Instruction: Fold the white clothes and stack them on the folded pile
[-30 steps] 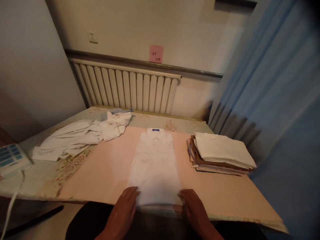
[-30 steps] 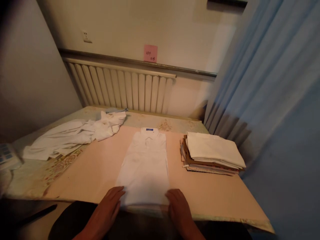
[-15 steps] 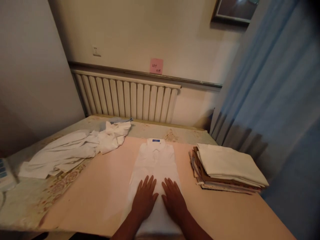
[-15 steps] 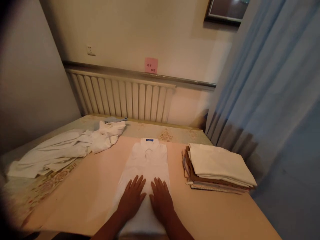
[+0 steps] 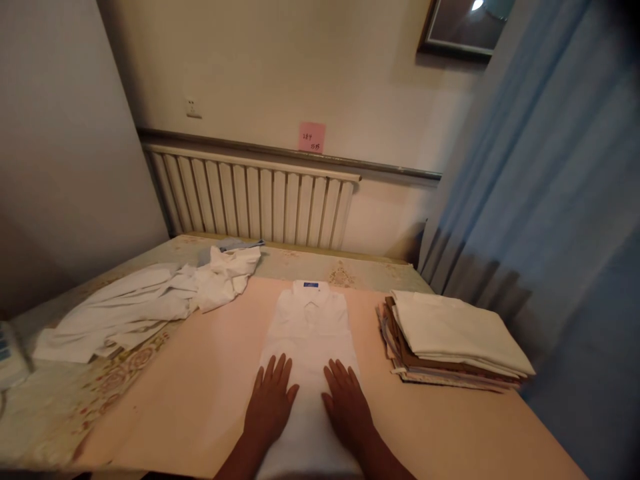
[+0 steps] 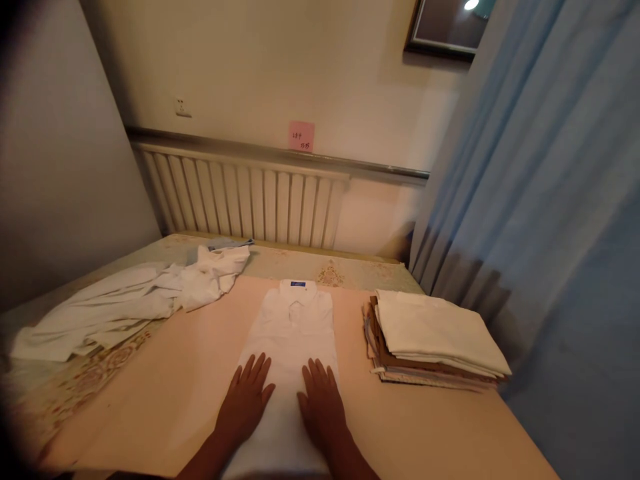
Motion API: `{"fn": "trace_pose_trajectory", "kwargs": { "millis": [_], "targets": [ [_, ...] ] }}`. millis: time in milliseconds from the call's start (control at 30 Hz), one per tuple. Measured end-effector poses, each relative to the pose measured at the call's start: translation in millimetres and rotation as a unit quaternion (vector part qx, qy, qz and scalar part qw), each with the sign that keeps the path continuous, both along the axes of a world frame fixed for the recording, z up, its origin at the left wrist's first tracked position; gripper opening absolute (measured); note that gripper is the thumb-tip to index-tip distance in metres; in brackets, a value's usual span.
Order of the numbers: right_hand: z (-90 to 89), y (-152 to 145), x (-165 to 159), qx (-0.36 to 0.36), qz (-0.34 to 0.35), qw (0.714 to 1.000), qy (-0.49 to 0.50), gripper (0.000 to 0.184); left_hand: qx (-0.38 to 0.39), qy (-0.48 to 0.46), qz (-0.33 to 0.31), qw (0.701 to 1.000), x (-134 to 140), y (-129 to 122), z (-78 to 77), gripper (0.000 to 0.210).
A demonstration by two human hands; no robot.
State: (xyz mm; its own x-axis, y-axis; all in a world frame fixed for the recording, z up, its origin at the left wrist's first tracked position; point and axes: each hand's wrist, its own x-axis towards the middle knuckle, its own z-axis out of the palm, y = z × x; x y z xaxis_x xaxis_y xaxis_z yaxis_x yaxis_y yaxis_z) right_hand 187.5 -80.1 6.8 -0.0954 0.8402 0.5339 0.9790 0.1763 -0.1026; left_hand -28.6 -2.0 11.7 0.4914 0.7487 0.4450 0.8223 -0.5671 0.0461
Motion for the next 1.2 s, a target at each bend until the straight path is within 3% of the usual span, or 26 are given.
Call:
{"fn": "trace_pose_trajectory", "kwargs": {
  "millis": [500,1200],
  "targets": [
    [-9.2,1,0,0.035,-0.003,0.999,0.017,0.043,-0.03,0.026,0.024,0.999,-16,-16,-0.2,0.053],
    [-7.1,1,-1,0.009,-0.019,1.0,0.015,0.043,-0.067,0.047,0.032,0.996,-23,-15,-1.8,0.052]
  ]
}}
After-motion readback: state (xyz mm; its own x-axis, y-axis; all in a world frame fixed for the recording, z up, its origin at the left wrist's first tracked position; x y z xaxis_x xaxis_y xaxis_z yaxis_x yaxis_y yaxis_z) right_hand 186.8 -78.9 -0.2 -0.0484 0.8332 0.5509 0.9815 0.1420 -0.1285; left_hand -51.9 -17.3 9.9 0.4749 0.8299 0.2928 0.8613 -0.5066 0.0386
